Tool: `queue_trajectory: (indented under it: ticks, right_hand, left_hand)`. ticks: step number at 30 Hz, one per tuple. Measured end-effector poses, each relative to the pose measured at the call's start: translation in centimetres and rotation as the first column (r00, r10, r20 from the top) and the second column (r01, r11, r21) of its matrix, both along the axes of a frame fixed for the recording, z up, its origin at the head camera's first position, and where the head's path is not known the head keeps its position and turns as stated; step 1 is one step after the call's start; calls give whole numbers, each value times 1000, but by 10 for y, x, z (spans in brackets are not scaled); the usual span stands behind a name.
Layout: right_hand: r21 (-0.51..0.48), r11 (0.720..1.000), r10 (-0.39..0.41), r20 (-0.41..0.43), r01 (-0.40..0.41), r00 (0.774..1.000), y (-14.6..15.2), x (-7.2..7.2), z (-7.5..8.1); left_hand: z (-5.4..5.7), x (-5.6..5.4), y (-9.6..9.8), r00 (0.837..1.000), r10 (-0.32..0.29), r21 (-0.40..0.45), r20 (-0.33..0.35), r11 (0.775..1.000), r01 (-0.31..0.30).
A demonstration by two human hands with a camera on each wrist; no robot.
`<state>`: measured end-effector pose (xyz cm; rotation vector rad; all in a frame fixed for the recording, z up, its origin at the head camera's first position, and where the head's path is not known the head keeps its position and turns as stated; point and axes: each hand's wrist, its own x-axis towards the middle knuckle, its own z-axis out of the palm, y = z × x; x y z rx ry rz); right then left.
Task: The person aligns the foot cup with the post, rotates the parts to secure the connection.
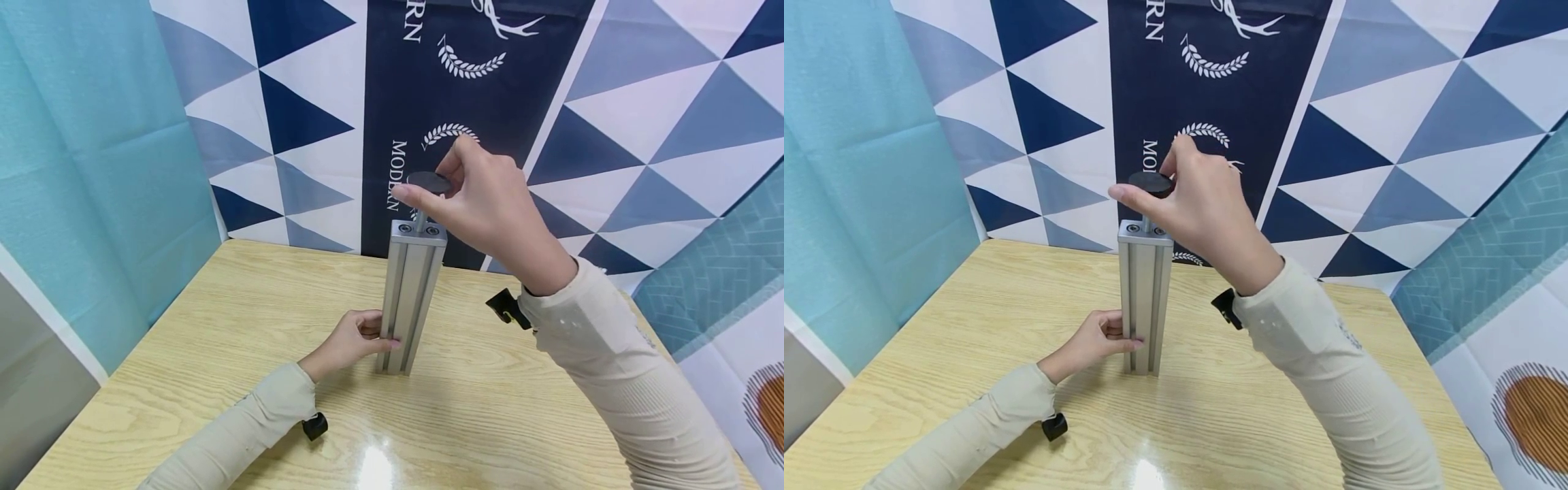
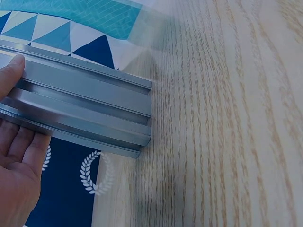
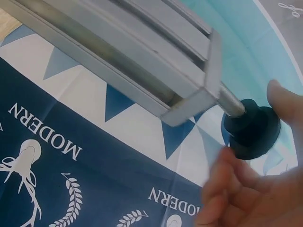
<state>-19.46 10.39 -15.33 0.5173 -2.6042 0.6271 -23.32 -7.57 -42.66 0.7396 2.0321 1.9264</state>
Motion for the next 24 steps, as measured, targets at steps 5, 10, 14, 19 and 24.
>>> queue_trajectory:
  ticks: [5,10,14,19,24]
  right_hand:
    - [65,993,93,65,-97,994,9,0,5]
    - [155,917,346,142,-366,927,23,-6,15]
    - [187,815,507,226,-548,832,34,-16,24]
    - [174,754,576,288,-634,765,41,-24,30]
    - [195,732,579,325,-652,748,42,-28,33]
  left_hand:
    - [1,1,-1,1000,-5,-4,18,1000,5]
    - [5,4,0,1000,-6,-2,22,1000,7]
    - [6,4,0,1000,0,-3,1,1000,0]
    - [3,2,0,1000,-4,0,-8,1000,4]
    - [2,2,-1,1000,-8,4,-8,1000,8]
